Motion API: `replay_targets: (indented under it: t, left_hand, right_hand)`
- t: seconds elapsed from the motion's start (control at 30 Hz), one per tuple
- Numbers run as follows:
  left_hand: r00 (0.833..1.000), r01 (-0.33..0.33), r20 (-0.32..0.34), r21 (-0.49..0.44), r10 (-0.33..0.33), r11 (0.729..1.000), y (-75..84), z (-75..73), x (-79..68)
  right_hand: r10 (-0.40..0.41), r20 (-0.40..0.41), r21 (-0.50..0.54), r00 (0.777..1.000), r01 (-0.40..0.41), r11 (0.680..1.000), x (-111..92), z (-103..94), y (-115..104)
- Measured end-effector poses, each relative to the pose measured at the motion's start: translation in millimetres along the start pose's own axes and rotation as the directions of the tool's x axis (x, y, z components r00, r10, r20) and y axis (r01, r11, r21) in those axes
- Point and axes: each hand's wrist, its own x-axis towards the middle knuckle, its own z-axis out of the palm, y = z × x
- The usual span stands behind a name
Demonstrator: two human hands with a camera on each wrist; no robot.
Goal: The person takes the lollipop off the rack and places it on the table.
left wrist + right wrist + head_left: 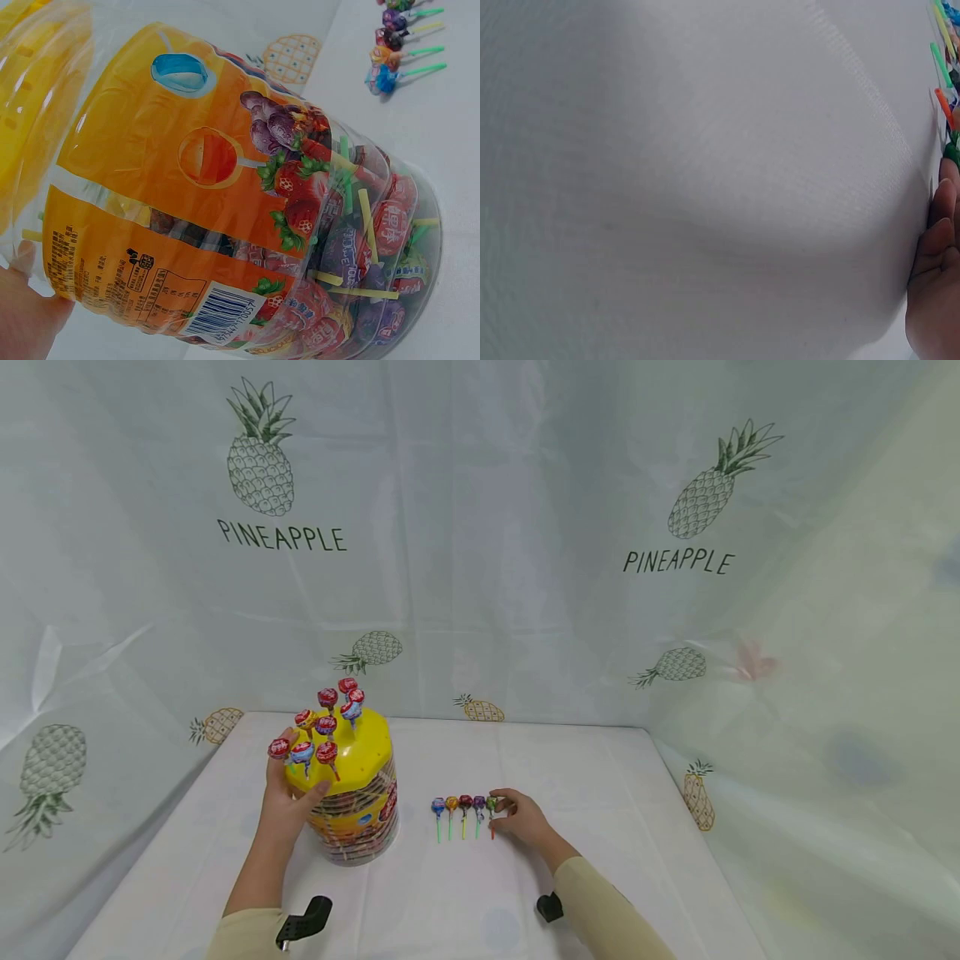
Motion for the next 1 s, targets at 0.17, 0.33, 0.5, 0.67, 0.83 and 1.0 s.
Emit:
replay_targets:
  t: [0.17, 0.33, 0.5, 0.67, 0.83, 1.0]
  left_hand:
    - [1.0, 0.008, -0.005, 0.002, -0.008, 1.0, 1.2, -0.2, -0.7]
    - [1.0, 0.016, -0.008, 0.006, -0.016, 1.0, 1.2, -0.1, -0.9]
    - [1.0, 0.003, -0.009, 0.013, -0.003, 1.0, -0.4, 0.0, -0.2]
    - [1.0, -0.004, 0.003, 0.002, 0.004, 1.0, -0.5, -0.5, 0.2]
    - [1.0, 0.0, 0.003, -0.016, 0.0, 1.0, 0.0, 0.0, 0.2]
    - [1.0, 0.003, -0.007, -0.004, -0.003, 1.0, -0.3, 0.3, 0.0]
  right_hand:
    - [-0.003, -0.001, -0.004, 1.0, 0.003, 1.0, -0.8, 0.3, -0.6]
    - [-0.008, -0.003, -0.009, 1.0, 0.008, 1.0, -1.7, 0.2, 1.8]
    - [-0.015, -0.011, -0.023, 1.0, 0.015, 1.0, -2.2, 0.8, 2.2]
    - [-0.004, -0.01, -0.019, 1.0, 0.004, 1.0, -1.8, 1.5, 2.1]
    - [-0.004, -0.004, -0.018, 1.0, 0.004, 1.0, -1.8, 1.1, 1.9]
    - [-0.001, -0.005, -0.001, 1.0, 0.001, 1.0, -1.3, 0.7, 3.2]
